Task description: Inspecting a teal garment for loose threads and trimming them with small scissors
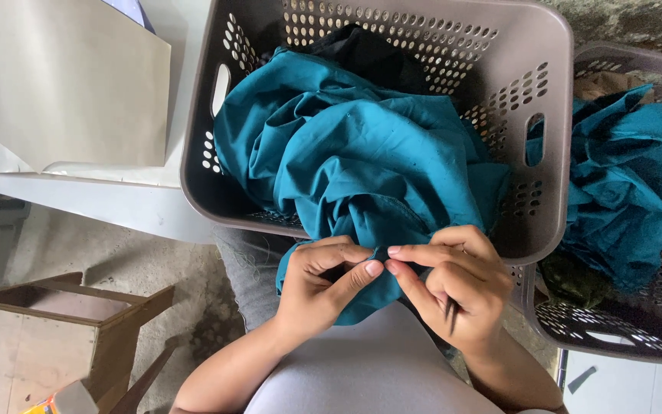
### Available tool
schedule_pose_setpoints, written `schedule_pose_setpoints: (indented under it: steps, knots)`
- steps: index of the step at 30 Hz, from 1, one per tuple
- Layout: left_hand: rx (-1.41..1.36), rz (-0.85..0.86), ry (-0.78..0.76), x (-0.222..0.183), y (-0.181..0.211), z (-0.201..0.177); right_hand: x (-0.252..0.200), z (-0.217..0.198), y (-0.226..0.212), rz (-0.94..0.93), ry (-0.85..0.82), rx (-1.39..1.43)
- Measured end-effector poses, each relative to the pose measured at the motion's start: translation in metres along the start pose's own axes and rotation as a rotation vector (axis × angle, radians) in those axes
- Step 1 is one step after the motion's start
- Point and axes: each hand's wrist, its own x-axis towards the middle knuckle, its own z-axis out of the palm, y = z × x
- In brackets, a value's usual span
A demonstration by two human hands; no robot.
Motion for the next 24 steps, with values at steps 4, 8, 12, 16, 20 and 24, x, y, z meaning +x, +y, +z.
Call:
schedule_pose_setpoints:
  steps: [4, 8, 12, 16, 20, 24]
  knots:
    - [0.069, 0.094, -0.027, 0.000, -0.007, 0.001, 0.003, 0.001, -0.002, 0.017, -0.016, 0.003]
    - [0.110, 0.212, -0.017, -0.004, -0.014, 0.004, 0.001, 0.002, -0.004, 0.014, -0.047, 0.027]
    - [0.183, 0.348, 0.026, -0.005, -0.022, 0.007, 0.000, 0.005, -0.006, 0.017, -0.028, 0.030]
    - [0.218, 0.390, 0.036, -0.007, -0.021, 0.009, -0.002, 0.004, -0.005, 0.086, -0.081, 0.085]
    - [0.180, 0.269, 0.033, -0.005, -0.014, 0.008, -0.010, 0.004, 0.002, 0.292, -0.151, 0.383]
    - [0.057, 0.122, -0.028, -0.002, -0.010, 0.005, -0.019, 0.002, 0.008, 0.558, -0.140, 0.742]
